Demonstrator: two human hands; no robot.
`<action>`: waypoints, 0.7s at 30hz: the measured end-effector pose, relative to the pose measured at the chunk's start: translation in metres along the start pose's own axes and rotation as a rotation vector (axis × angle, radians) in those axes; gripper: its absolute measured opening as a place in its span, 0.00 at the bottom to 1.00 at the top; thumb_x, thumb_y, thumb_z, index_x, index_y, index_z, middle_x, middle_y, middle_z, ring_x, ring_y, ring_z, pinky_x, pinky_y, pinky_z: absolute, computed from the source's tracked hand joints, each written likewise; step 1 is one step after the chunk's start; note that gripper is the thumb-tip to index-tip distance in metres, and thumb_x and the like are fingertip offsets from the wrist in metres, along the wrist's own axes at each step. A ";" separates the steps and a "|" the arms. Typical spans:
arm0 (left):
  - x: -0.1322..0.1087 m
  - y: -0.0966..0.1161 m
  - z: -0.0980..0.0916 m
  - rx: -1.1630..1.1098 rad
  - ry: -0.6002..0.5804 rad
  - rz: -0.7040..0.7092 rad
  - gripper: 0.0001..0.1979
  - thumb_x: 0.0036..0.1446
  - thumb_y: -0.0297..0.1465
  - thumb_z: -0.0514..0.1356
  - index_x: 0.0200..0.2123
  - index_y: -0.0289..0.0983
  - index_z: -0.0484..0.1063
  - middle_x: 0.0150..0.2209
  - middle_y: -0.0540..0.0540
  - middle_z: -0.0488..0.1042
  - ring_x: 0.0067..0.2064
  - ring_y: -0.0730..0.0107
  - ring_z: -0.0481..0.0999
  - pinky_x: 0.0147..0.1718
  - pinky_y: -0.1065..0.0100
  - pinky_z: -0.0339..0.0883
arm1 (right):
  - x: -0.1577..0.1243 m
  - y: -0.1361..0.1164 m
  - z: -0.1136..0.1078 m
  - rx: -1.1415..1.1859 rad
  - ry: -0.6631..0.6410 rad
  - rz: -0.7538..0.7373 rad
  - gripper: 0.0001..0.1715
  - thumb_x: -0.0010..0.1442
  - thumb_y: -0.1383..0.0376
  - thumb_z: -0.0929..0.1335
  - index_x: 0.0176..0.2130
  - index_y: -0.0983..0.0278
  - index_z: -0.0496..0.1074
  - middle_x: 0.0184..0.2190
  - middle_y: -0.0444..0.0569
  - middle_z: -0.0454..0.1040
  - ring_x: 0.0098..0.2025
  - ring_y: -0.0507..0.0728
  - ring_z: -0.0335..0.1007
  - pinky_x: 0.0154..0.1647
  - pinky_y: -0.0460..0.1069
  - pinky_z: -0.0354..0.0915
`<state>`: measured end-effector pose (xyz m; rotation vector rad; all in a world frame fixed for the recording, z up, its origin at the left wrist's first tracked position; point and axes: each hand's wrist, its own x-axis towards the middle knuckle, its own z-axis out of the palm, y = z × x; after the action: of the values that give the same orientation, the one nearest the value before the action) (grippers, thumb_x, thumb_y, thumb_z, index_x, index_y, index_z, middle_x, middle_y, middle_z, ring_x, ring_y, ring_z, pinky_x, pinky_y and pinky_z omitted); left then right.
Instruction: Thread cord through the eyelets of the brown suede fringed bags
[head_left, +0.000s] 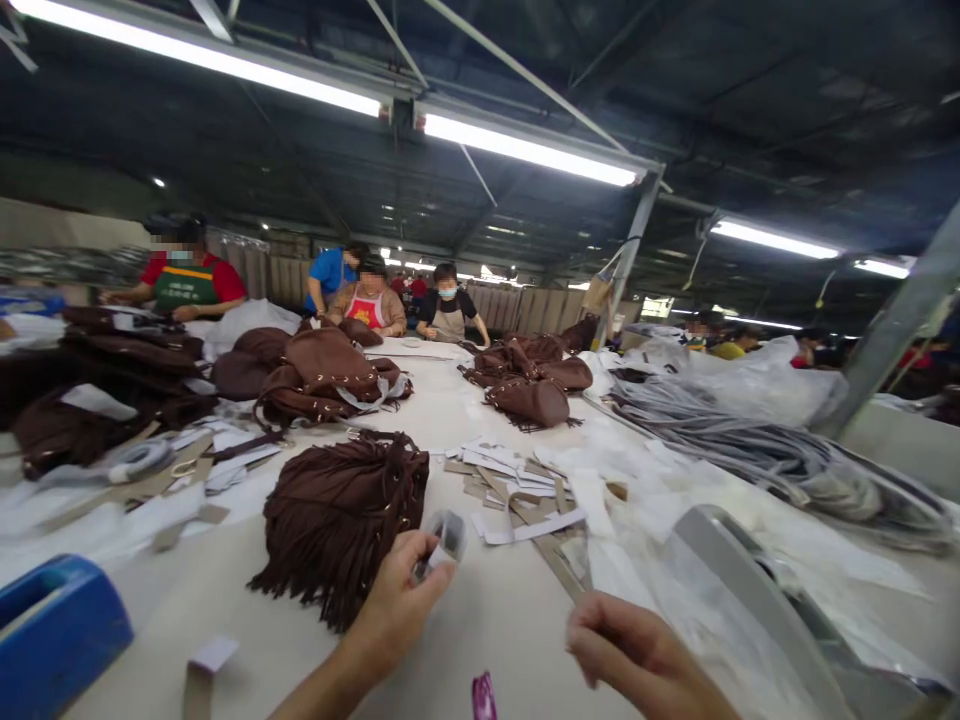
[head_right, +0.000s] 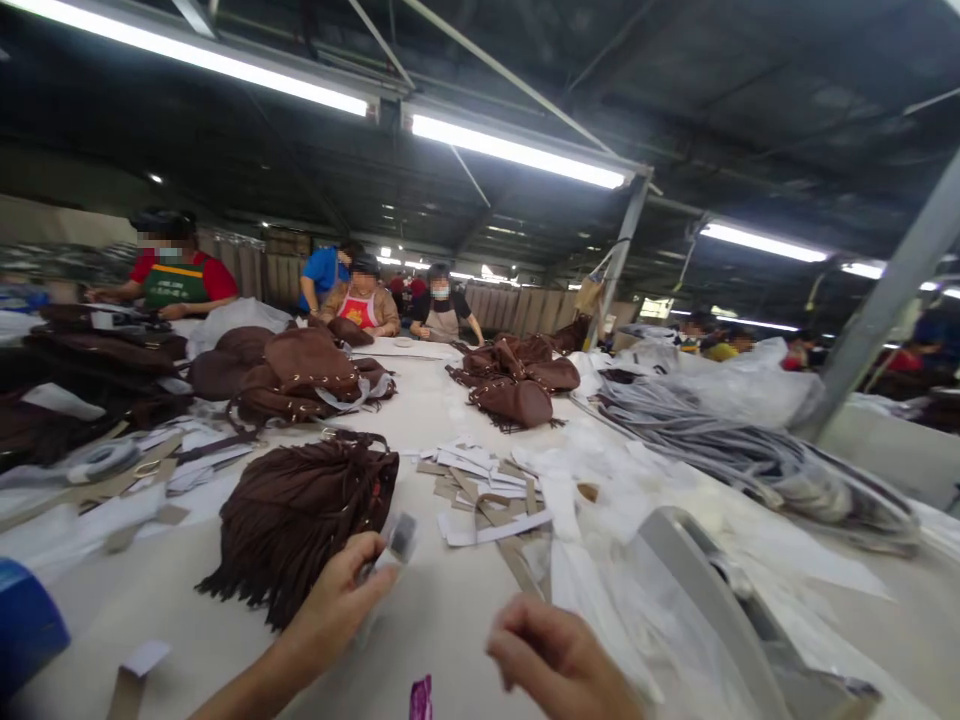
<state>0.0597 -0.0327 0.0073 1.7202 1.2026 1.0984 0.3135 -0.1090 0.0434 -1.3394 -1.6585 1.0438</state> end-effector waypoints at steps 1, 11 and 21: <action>-0.001 0.000 0.001 0.022 0.003 0.019 0.12 0.54 0.37 0.53 0.34 0.35 0.71 0.37 0.44 0.69 0.41 0.61 0.68 0.39 0.66 0.62 | 0.012 -0.012 0.019 0.058 -0.058 -0.037 0.21 0.56 0.50 0.68 0.25 0.63 0.68 0.21 0.42 0.66 0.28 0.53 0.62 0.31 0.46 0.58; -0.001 -0.011 0.004 0.040 0.023 0.051 0.09 0.52 0.32 0.55 0.36 0.36 0.68 0.41 0.44 0.65 0.45 0.61 0.66 0.46 0.65 0.59 | 0.079 -0.003 0.083 0.025 -0.048 -0.158 0.17 0.57 0.55 0.64 0.23 0.62 0.64 0.20 0.40 0.62 0.26 0.52 0.58 0.29 0.47 0.55; 0.002 -0.009 0.001 0.019 -0.065 0.083 0.07 0.52 0.32 0.55 0.33 0.35 0.68 0.39 0.45 0.63 0.44 0.63 0.65 0.45 0.67 0.58 | 0.082 -0.005 0.086 -0.135 0.047 -0.175 0.15 0.55 0.57 0.63 0.22 0.63 0.66 0.19 0.41 0.62 0.24 0.52 0.58 0.25 0.46 0.55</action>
<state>0.0580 -0.0284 -0.0007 1.8207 1.1132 1.0742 0.2187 -0.0404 0.0193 -1.2671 -1.8022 0.8049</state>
